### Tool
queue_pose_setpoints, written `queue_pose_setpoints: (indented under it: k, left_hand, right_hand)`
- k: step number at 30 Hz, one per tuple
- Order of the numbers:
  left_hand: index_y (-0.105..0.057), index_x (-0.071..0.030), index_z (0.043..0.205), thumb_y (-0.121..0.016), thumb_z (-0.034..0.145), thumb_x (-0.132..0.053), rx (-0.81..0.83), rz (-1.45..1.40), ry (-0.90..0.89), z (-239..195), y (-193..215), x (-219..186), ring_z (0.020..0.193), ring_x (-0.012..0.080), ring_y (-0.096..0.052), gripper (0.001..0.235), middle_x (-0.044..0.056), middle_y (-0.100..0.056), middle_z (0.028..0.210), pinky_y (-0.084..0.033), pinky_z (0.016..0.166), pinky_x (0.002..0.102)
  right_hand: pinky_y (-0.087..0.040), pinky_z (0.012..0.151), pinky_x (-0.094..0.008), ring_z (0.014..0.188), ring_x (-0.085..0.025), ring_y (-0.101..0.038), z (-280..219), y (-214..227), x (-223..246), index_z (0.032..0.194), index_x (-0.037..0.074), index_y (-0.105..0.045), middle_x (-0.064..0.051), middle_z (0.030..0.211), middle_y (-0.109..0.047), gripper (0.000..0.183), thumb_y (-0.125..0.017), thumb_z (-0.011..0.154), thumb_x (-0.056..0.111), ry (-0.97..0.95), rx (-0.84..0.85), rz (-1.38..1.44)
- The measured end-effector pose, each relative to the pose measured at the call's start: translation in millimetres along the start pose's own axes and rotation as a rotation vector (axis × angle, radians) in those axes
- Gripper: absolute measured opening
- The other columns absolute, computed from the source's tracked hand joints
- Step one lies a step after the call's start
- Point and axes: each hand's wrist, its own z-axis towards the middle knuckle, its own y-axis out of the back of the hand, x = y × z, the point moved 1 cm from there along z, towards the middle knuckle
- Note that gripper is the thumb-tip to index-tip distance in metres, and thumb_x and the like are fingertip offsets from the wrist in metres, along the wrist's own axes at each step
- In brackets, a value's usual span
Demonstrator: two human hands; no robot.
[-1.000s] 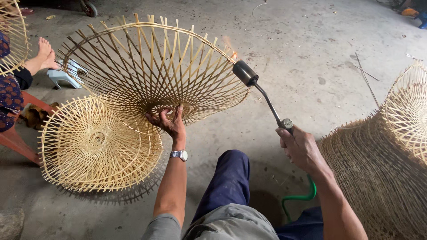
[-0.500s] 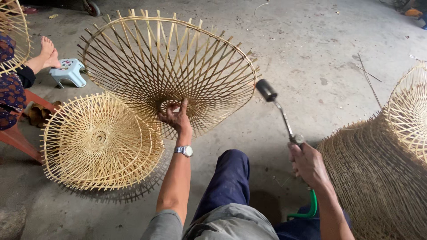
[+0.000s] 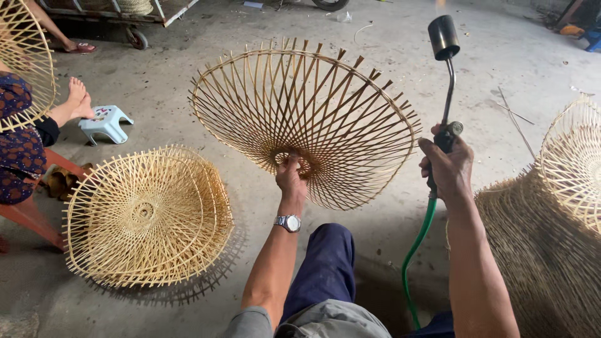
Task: The person uses a handheld torch to apply heat to a woven bamboo basket. They rotate the basket to treat different sections, then place it on a stack of similar baskets.
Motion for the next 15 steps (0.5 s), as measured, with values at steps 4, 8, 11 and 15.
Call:
queue_pose_setpoints:
  k: [4,8,11,15]
  left_hand:
    - [-0.068,-0.009,0.11,-0.083,0.082,-0.032,0.062,-0.074,0.14,-17,-21,10,0.088,0.0233,-0.055,0.039,0.002,-0.059,0.093,-0.056,0.074,0.054]
    - [-0.068,-0.007,0.114,-0.085,0.082,-0.034,0.123,-0.082,0.171,-34,-30,22,0.102,0.0273,-0.058,0.045,0.007,-0.063,0.106,-0.056,0.082,0.058]
    - [-0.066,-0.008,0.114,-0.086,0.077,-0.037,0.105,-0.064,0.258,-41,-33,34,0.106,0.03,-0.057,0.051,0.007,-0.061,0.11,-0.055,0.083,0.063]
    - [-0.062,-0.013,0.119,-0.084,0.074,-0.041,0.066,0.03,0.411,-44,-37,63,0.111,0.032,-0.055,0.057,0.009,-0.057,0.116,-0.049,0.089,0.065]
  right_hand:
    - [-0.046,0.044,-0.025,0.052,-0.01,-0.057,14,1,9,0.129,0.0,-0.061,-0.003,0.071,-0.06,0.039,-0.075,0.096,0.014,0.068,0.057,0.004]
    - [-0.045,0.046,-0.024,0.056,-0.008,-0.058,19,9,17,0.13,-0.001,-0.063,-0.002,0.075,-0.062,0.039,-0.076,0.096,0.014,0.108,0.031,-0.101]
    - [-0.046,0.045,-0.024,0.056,-0.007,-0.058,23,16,26,0.131,0.001,-0.06,-0.001,0.079,-0.066,0.043,-0.077,0.092,0.01,0.131,-0.02,-0.165]
    - [-0.046,0.048,-0.023,0.059,-0.006,-0.058,33,23,43,0.13,-0.001,-0.061,-0.001,0.083,-0.066,0.044,-0.081,0.093,0.011,0.214,-0.013,-0.237]
